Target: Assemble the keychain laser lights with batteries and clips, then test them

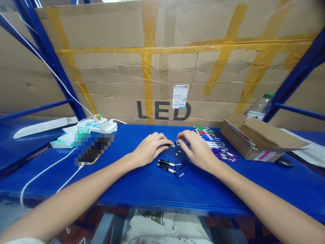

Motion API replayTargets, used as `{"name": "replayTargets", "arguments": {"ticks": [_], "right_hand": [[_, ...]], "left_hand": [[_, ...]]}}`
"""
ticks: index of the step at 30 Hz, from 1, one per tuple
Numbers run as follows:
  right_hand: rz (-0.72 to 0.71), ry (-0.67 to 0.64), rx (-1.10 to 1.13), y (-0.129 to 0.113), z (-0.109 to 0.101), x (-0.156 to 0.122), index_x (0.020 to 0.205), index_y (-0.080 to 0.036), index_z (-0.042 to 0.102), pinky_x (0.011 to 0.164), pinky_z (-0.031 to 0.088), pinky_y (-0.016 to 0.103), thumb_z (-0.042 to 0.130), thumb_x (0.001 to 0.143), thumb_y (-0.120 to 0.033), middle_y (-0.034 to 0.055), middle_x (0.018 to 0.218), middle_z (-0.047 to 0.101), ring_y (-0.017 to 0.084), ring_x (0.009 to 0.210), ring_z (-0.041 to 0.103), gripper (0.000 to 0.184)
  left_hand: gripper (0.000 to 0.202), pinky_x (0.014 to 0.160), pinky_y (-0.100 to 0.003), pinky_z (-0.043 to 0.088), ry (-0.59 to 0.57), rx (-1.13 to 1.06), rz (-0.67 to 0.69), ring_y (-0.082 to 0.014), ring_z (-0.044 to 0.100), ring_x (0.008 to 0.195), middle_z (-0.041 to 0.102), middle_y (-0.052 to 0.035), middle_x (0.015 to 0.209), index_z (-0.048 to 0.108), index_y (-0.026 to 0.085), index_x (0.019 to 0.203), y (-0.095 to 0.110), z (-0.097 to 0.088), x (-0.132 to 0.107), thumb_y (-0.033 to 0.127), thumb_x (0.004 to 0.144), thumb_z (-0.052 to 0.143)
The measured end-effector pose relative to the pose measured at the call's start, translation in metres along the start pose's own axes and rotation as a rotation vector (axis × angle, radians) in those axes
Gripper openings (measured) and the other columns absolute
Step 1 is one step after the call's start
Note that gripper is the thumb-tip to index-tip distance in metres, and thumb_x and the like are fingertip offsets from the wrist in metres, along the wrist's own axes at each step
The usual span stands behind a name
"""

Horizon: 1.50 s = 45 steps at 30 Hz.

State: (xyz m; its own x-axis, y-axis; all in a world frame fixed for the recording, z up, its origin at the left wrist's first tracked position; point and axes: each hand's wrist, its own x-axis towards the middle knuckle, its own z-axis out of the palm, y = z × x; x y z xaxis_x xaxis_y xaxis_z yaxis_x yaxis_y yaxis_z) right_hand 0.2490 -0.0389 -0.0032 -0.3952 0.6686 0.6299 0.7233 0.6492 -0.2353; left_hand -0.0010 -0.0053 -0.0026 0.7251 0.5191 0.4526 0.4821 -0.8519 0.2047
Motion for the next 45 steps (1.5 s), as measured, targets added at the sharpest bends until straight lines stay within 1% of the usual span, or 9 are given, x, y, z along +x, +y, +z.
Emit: {"name": "replayTargets", "arguments": {"ticks": [4,9,14,22,30,33,37,41,45], "right_hand": [[-0.041,-0.179,-0.101,0.009,0.006,-0.002,0.102,-0.022,0.066,0.082,0.046,0.04,0.051,0.11,-0.021,0.0081,0.097,0.069,0.026,0.088,0.057,0.017],[-0.075,-0.308,-0.065,0.017,0.01,-0.004,0.109,-0.022,0.072,0.083,0.045,0.039,0.05,0.112,-0.024,0.0084,0.099,0.067,0.025,0.091,0.057,0.023],[-0.084,-0.317,-0.022,0.019,0.01,-0.004,0.116,-0.022,0.076,0.086,0.045,0.04,0.054,0.11,-0.023,0.0089,0.105,0.072,0.025,0.091,0.058,0.023],[-0.116,-0.364,-0.014,0.02,0.005,0.0,0.106,-0.022,0.076,0.084,0.043,0.04,0.049,0.111,-0.023,0.0081,0.1,0.077,0.024,0.088,0.062,0.027],[-0.107,-0.396,-0.046,0.023,0.005,-0.001,0.101,-0.023,0.072,0.086,0.044,0.04,0.055,0.11,-0.026,0.0063,0.098,0.075,0.024,0.092,0.062,0.019],[-0.082,-0.372,-0.057,0.021,0.005,-0.002,0.1,-0.023,0.066,0.086,0.044,0.039,0.051,0.111,-0.023,0.0068,0.1,0.072,0.024,0.093,0.061,0.018],[-0.001,-0.25,0.023,0.017,0.005,-0.002,0.105,-0.024,0.058,0.082,0.046,0.037,0.044,0.112,-0.023,0.0059,0.1,0.07,0.023,0.09,0.061,0.016],[0.104,-0.138,0.12,0.013,0.004,-0.001,0.105,-0.025,0.055,0.077,0.047,0.035,0.047,0.111,-0.026,0.0039,0.099,0.07,0.023,0.087,0.062,0.009],[0.11,-0.083,0.168,0.008,0.001,0.001,0.102,-0.025,0.057,0.074,0.048,0.035,0.054,0.108,-0.028,0.0032,0.093,0.069,0.022,0.085,0.063,0.008]], "left_hand": [[0.035,0.09,-0.038,0.045,-0.1,0.148,-0.029,-0.0256,0.054,0.104,0.064,-0.01,0.118,0.073,0.028,0.135,-0.002,0.002,-0.002,0.028,0.113,0.047],[0.039,0.086,-0.036,0.042,-0.169,0.155,-0.074,-0.0243,0.053,0.101,0.06,-0.0093,0.116,0.073,0.029,0.134,-0.004,0.003,-0.004,0.031,0.115,0.039],[0.037,0.089,-0.038,0.042,-0.192,0.155,-0.113,-0.026,0.053,0.105,0.063,-0.0095,0.119,0.072,0.026,0.134,-0.004,0.002,-0.002,0.032,0.114,0.041],[0.031,0.091,-0.039,0.044,-0.126,0.113,-0.193,-0.0268,0.053,0.105,0.068,-0.0088,0.117,0.074,0.025,0.129,-0.007,0.002,-0.001,0.035,0.112,0.049],[0.026,0.096,-0.041,0.046,-0.078,0.059,-0.204,-0.0264,0.055,0.105,0.072,-0.0073,0.119,0.071,0.023,0.125,-0.007,0.003,0.0,0.033,0.112,0.051],[0.019,0.099,-0.042,0.048,-0.047,-0.033,-0.224,-0.0258,0.058,0.109,0.074,-0.0061,0.12,0.067,0.022,0.122,-0.007,0.004,0.001,0.03,0.11,0.055],[0.014,0.094,-0.038,0.052,0.006,-0.179,-0.218,-0.023,0.065,0.106,0.075,-0.0045,0.116,0.063,0.024,0.118,-0.004,0.005,0.002,0.029,0.105,0.062],[0.014,0.086,-0.034,0.054,0.006,-0.3,-0.202,-0.0195,0.07,0.095,0.074,-0.0044,0.114,0.06,0.023,0.117,0.001,0.006,0.002,0.028,0.104,0.062],[0.013,0.082,-0.032,0.054,-0.014,-0.316,-0.188,-0.0183,0.072,0.092,0.075,-0.003,0.108,0.06,0.023,0.115,0.005,0.006,0.002,0.021,0.102,0.059]]}}
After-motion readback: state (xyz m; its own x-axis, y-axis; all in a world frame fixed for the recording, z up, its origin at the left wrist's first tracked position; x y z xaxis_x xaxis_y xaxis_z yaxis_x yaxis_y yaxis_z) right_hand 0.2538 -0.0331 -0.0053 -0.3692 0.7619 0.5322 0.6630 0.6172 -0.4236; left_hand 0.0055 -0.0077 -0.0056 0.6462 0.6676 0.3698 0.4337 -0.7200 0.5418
